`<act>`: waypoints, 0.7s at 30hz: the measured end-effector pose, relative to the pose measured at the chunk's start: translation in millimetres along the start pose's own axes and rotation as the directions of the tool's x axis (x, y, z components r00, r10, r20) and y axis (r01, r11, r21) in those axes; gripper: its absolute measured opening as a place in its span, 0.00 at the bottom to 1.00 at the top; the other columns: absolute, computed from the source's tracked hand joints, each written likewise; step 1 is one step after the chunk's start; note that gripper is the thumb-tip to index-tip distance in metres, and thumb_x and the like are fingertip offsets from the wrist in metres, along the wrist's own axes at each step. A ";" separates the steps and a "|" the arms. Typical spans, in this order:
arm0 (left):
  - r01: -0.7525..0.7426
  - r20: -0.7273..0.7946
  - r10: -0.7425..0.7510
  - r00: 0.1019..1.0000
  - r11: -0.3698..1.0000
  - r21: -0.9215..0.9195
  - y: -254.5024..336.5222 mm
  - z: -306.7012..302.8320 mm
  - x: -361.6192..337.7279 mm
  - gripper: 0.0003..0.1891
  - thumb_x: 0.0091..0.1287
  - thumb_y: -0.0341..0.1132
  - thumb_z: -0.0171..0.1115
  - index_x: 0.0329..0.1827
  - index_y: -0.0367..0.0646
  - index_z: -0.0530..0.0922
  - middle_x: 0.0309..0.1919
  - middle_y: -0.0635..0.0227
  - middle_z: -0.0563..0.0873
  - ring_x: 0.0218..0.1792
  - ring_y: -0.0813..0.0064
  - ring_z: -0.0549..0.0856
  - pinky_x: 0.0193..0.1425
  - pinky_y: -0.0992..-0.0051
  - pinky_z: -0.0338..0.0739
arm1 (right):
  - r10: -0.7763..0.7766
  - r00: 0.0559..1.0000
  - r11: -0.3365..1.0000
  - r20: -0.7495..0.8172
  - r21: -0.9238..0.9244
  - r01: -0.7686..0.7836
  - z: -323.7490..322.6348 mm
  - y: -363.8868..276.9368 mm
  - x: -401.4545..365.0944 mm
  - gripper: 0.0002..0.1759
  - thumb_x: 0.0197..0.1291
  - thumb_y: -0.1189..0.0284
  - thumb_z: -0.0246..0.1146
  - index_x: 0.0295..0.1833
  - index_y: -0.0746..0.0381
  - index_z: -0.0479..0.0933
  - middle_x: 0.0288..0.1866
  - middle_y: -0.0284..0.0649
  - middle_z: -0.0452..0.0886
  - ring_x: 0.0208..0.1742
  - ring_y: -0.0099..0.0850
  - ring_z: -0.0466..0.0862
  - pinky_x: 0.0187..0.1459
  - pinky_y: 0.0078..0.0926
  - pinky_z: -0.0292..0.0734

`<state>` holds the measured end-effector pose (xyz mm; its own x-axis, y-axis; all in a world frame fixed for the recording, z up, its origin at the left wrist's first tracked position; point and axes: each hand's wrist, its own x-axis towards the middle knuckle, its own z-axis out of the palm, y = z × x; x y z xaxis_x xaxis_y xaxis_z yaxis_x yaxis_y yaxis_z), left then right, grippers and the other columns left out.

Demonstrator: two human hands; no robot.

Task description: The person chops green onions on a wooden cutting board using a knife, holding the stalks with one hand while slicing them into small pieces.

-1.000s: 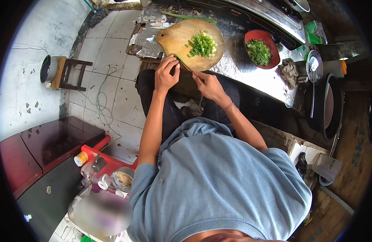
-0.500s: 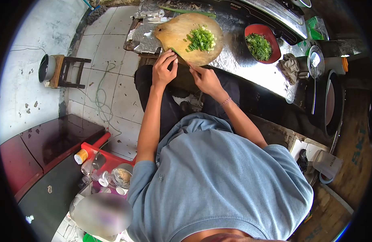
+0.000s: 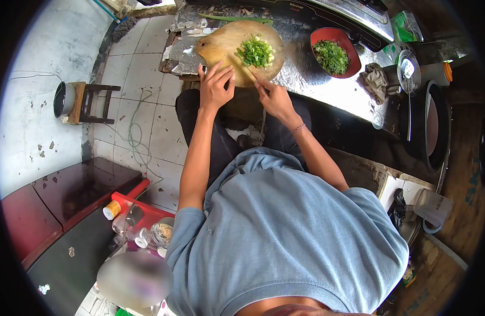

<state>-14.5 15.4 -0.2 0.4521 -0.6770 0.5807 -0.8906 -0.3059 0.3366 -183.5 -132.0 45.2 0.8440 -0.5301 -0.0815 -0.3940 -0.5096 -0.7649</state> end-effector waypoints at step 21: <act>0.039 -0.033 -0.039 0.999 0.999 -0.006 5.1 7.3 -6.8 0.10 0.72 0.35 0.69 0.51 0.45 0.92 0.54 0.68 0.92 0.66 0.63 0.85 0.80 0.43 0.60 | 0.048 0.993 0.989 0.111 0.137 -0.063 9.3 3.6 -7.5 0.25 0.83 0.58 0.58 0.81 0.42 0.75 0.25 0.34 0.82 0.22 0.21 0.81 0.32 0.29 0.80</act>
<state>-22.4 13.6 -7.9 0.4883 -0.6418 0.5913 -0.8718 -0.3285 0.3634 -187.9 -123.5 37.1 0.8593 -0.4755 -0.1883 -0.3927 -0.3776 -0.8386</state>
